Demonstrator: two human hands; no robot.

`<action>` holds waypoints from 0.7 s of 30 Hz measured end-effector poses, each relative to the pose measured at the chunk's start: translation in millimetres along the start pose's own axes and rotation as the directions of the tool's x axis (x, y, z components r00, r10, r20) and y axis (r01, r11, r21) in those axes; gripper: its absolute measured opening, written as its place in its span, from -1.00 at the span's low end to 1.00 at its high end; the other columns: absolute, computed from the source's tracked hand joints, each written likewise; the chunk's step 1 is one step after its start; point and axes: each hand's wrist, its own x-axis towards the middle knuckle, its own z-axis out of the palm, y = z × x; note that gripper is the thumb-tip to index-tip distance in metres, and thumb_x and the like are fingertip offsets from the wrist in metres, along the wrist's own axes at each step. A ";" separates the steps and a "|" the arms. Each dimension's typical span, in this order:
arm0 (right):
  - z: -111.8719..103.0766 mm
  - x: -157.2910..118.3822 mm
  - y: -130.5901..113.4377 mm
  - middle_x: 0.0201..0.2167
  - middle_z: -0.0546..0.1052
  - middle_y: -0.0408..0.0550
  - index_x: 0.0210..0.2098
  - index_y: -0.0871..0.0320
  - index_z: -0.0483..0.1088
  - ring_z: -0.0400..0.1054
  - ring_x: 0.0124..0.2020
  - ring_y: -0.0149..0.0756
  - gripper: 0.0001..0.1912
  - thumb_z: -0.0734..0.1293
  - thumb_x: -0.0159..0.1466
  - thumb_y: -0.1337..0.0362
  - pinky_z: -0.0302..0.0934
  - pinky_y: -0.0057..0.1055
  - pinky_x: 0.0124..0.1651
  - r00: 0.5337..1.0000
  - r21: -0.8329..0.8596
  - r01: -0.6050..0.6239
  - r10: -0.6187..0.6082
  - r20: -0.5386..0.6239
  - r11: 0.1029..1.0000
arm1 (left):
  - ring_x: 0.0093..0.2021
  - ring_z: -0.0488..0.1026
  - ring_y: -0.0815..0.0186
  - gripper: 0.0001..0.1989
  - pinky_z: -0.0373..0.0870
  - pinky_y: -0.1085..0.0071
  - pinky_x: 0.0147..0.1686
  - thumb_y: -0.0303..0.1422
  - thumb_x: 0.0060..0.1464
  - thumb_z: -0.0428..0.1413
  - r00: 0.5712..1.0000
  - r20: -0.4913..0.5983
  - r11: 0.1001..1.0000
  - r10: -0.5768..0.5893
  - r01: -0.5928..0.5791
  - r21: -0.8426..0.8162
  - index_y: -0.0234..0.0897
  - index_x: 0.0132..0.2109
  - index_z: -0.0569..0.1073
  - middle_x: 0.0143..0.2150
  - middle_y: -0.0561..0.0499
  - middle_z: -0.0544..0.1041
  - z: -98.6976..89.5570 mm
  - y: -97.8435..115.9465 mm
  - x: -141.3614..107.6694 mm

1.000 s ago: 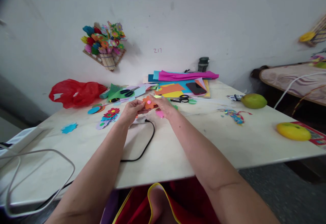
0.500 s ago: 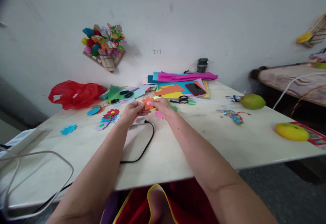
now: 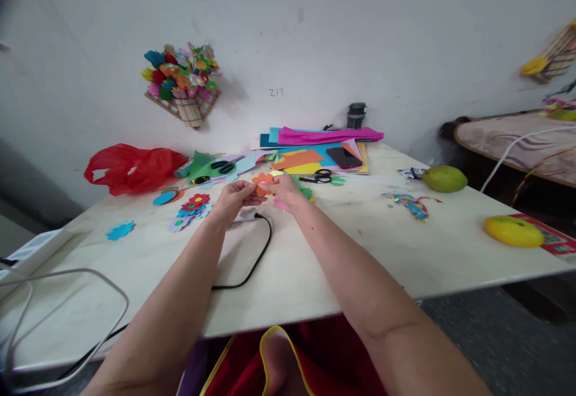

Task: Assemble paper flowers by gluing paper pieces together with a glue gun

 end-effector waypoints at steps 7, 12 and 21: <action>-1.6 -1.6 -3.5 -0.63 0.41 -0.20 -0.60 0.16 0.37 0.23 -0.55 -0.42 -0.71 0.51 -0.16 0.14 0.11 -0.42 -0.42 1.000 -0.050 0.010 -0.009 0.002 0.999 | -0.44 0.57 0.25 -0.65 0.50 0.42 -0.39 -0.19 -0.10 0.30 1.000 -0.014 1.000 0.009 -0.008 0.010 -0.38 -0.40 0.37 -0.50 -0.09 0.56 0.2 0.1 -0.5; -4.1 -2.8 -8.7 -0.59 0.45 -0.13 -0.60 0.18 0.39 0.25 -0.51 -0.41 -0.63 0.48 -0.11 0.00 0.08 -0.42 -0.42 1.000 -0.024 -0.016 0.016 0.022 1.000 | -0.42 0.58 0.23 -0.63 0.51 0.39 -0.37 -0.17 -0.11 0.30 0.999 -0.025 0.999 0.040 -0.040 -0.006 -0.38 -0.38 0.37 -0.49 -0.08 0.56 -1.8 -1.3 0.5; -3.3 -1.5 -6.7 -0.58 0.48 -0.15 -0.55 0.18 0.45 0.28 -0.52 -0.42 -0.74 0.50 -0.14 0.15 0.10 -0.42 -0.39 1.000 0.015 -0.020 0.020 0.001 1.000 | -0.41 0.58 0.21 -0.62 0.50 0.39 -0.36 -0.17 -0.12 0.30 1.000 -0.010 1.000 0.015 -0.015 0.006 -0.38 -0.39 0.37 -0.50 -0.08 0.55 1.1 -0.9 -0.5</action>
